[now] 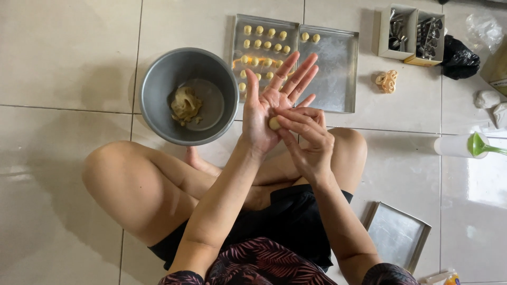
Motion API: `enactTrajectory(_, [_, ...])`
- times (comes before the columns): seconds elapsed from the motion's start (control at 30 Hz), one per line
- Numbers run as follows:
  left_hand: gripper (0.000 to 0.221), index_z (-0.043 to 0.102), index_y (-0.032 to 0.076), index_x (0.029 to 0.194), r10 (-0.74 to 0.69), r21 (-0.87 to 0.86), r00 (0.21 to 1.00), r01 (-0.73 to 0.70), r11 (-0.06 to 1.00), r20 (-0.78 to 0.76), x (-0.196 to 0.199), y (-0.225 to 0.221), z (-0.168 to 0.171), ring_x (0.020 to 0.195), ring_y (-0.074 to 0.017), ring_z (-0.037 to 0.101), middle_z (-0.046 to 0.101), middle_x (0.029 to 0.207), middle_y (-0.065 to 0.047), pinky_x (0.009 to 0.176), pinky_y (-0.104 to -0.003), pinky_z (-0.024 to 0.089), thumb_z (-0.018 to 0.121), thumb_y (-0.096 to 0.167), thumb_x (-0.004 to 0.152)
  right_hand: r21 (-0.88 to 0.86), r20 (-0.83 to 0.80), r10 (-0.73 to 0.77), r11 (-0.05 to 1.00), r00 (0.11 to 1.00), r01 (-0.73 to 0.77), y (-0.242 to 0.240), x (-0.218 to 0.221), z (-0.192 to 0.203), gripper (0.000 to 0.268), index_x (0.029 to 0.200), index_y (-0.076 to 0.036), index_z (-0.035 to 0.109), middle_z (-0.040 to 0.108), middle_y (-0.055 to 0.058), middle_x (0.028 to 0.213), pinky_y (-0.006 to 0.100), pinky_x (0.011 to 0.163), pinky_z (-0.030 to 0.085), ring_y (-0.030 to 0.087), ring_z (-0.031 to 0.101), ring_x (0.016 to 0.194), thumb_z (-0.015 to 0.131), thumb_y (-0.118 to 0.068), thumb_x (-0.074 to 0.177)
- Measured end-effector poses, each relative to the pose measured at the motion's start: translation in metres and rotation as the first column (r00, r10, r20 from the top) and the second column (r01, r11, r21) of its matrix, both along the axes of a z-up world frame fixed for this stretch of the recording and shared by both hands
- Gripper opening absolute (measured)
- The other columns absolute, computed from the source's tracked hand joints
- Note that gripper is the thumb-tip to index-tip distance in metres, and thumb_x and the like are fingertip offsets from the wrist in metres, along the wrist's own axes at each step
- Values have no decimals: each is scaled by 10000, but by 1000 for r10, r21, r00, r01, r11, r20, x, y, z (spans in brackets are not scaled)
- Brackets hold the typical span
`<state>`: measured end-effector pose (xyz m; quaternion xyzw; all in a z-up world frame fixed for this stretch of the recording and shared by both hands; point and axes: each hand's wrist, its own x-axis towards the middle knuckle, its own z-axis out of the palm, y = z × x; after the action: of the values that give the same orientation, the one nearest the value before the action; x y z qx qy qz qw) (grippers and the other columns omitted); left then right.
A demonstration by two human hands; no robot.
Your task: Shaping small pieces of dough into balls by hand and arranging them on a baking tray.
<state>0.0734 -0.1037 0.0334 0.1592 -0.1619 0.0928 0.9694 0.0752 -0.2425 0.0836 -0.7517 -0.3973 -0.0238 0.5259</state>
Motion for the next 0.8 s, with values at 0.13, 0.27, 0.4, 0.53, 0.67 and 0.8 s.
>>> enactTrajectory(0.13, [949, 434, 240, 1770, 3, -37, 979, -11, 999, -203, 4, 6, -17, 1745, -288, 276, 393, 1834, -116, 1385, -697, -15, 213, 902, 1127, 114, 100, -19, 993, 995, 7, 10, 16, -33, 290, 1216, -76, 864, 855, 104, 1219, 416, 998, 550, 327, 726, 1099, 908, -58, 930])
enactTrajectory(0.27, [838, 558, 233, 1626, 135, -57, 840, -193, 980, -525, -17, 39, -40, 1586, -258, 456, 504, 1744, -84, 1228, -612, 262, 400, 822, 1051, 93, -102, -24, 995, 995, 33, 5, 72, -69, 282, 1181, -35, 847, 850, 147, 1070, 431, 876, 591, 296, 744, 896, 933, -12, 914])
enactTrajectory(0.4, [689, 652, 272, 1499, 337, 6, 641, -460, 888, -690, -71, 92, -59, 1605, -216, 491, 577, 1695, -15, 1344, -578, 180, 573, 735, 996, -10, -255, -222, 974, 941, 227, -21, 212, -137, 293, 1270, 71, 780, 808, 222, 1066, 362, 812, 640, 250, 763, 860, 861, 91, 989])
enactTrajectory(0.53, [653, 646, 177, 1491, 425, 49, 598, -541, 840, -680, -127, 111, -66, 1680, -188, 398, 553, 1709, -67, 1372, -555, 150, 605, 617, 1010, -202, -162, -381, 916, 910, 347, -38, 342, -226, 255, 1177, -4, 851, 862, 70, 1000, 208, 749, 651, 97, 777, 823, 876, -12, 924])
enactTrajectory(0.67, [566, 614, 242, 1481, 419, 143, 384, -573, 807, -823, -137, 106, -60, 1613, -127, 497, 611, 1646, 3, 1337, -508, 292, 553, 579, 1031, -195, -107, -518, 848, 849, 493, -17, 395, -287, 215, 1038, -69, 884, 855, 23, 912, 228, 692, 650, 93, 768, 739, 893, -14, 830])
enactTrajectory(0.8, [566, 596, 220, 1507, 411, 155, 331, -588, 794, -849, -134, 106, -64, 1600, -139, 510, 608, 1649, -10, 1318, -491, 327, 520, 550, 1053, -99, -23, -565, 822, 825, 561, 20, 395, -303, 228, 1009, -65, 876, 834, 21, 983, 247, 775, 699, 136, 799, 833, 878, 58, 817])
